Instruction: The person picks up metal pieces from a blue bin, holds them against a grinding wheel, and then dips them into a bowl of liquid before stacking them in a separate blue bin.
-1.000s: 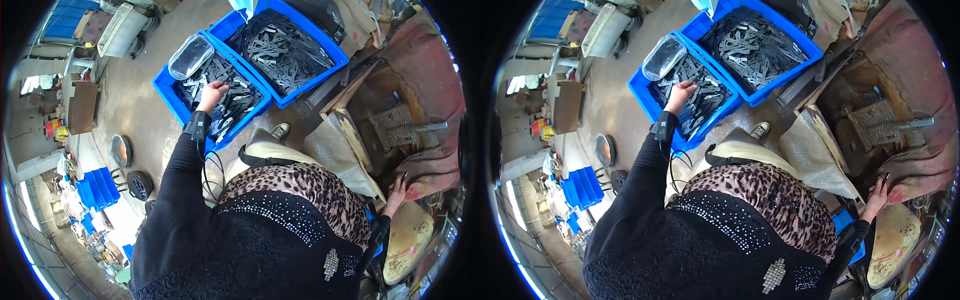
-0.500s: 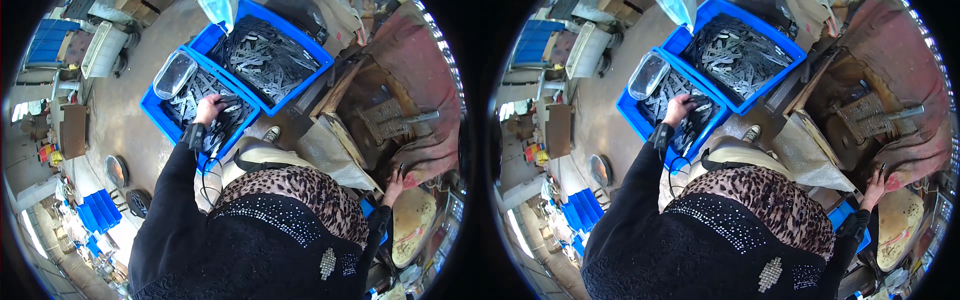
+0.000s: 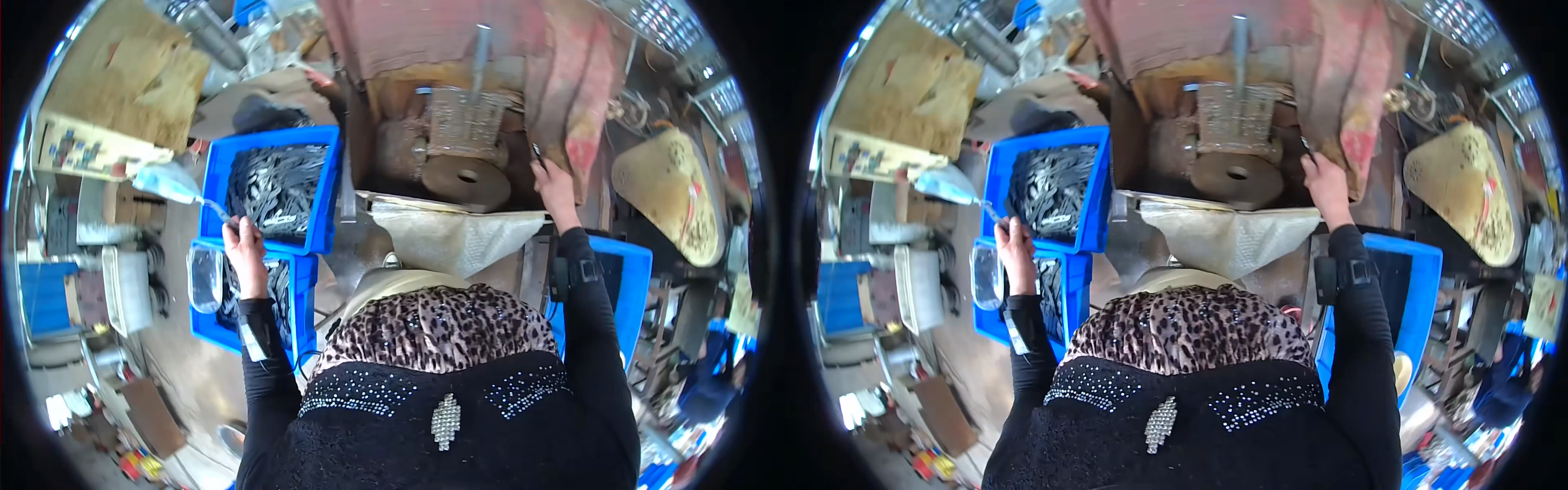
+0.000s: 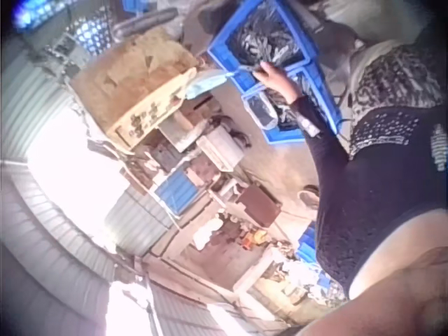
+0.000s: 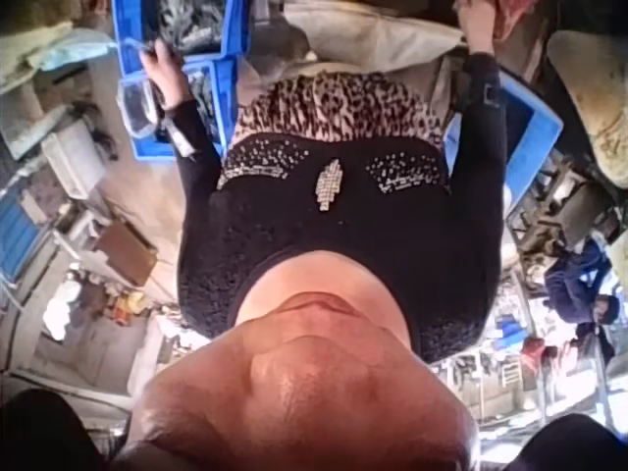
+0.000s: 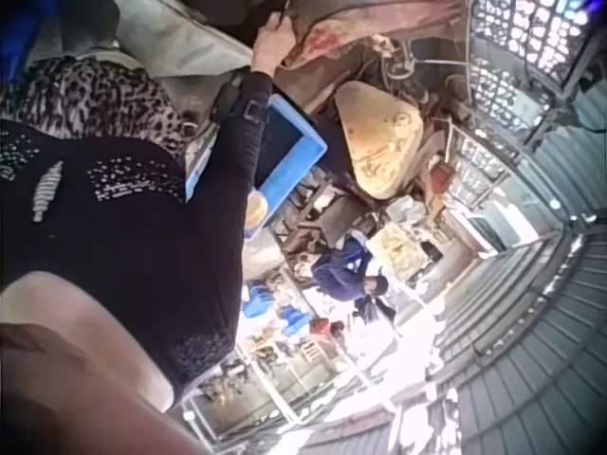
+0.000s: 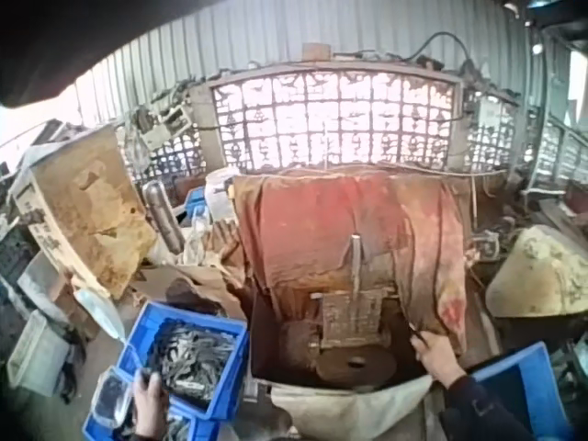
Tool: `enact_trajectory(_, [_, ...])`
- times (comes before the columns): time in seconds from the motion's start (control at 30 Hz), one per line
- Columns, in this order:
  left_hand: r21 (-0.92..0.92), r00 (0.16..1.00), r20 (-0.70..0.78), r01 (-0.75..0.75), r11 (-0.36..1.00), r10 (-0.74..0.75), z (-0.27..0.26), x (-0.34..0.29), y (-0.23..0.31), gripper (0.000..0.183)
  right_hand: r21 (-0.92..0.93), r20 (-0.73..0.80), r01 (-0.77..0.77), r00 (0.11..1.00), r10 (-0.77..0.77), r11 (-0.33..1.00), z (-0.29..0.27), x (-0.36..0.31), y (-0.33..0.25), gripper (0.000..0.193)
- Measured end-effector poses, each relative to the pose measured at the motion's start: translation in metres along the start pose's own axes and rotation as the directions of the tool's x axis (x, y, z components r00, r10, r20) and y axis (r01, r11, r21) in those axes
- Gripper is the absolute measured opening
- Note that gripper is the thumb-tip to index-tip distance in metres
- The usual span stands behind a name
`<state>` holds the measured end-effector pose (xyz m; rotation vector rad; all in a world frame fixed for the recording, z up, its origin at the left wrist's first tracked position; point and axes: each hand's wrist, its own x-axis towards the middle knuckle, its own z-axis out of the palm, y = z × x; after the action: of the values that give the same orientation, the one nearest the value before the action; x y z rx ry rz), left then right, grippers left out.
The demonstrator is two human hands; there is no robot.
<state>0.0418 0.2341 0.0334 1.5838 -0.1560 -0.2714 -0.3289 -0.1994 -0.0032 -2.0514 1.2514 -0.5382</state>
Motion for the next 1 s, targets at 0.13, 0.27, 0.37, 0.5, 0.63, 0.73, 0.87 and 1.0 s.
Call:
enact_trajectory(0.13, [0.034,0.946,0.266,0.181,0.983,-0.183,0.073,0.001,0.011,0.009,0.069,0.015,0.014,1.000,-0.015,0.997,0.002,0.002,0.003,0.025])
enact_trajectory(0.27, [0.015,0.834,0.423,0.384,0.923,-0.353,0.134,-0.004,0.021,0.007,0.304,0.058,-0.050,0.998,0.034,0.951,-0.001,0.001,0.003,0.022])
enact_trajectory(0.37, [-0.043,0.755,0.569,0.423,0.905,-0.326,0.175,-0.012,0.019,0.011,0.448,0.140,-0.143,0.986,0.089,0.882,-0.005,0.003,0.001,0.018])
enact_trajectory(0.5, [0.075,0.708,0.669,0.238,0.969,-0.225,0.204,-0.025,0.018,0.016,0.466,0.211,-0.193,0.972,0.103,0.863,-0.011,0.002,-0.002,0.017])
enact_trajectory(0.63, [0.046,0.624,0.764,0.205,0.978,-0.166,0.220,-0.017,0.014,0.018,0.531,0.248,-0.230,0.963,0.110,0.816,-0.010,0.002,-0.002,0.016])
enact_trajectory(0.73, [0.048,0.607,0.769,0.255,0.966,-0.198,0.228,-0.008,0.004,0.017,0.540,0.193,-0.151,0.980,0.053,0.828,-0.006,0.001,0.000,0.016])
enact_trajectory(0.87, [0.087,0.591,0.759,0.323,0.942,-0.273,0.226,-0.001,-0.003,0.016,0.508,0.166,-0.146,0.984,0.070,0.849,-0.006,0.002,0.001,0.016])
enact_trajectory(1.0, [0.131,0.579,0.753,0.334,0.934,-0.313,0.227,0.000,-0.004,0.015,0.504,0.148,-0.138,0.986,0.072,0.853,-0.007,0.002,0.001,0.016])
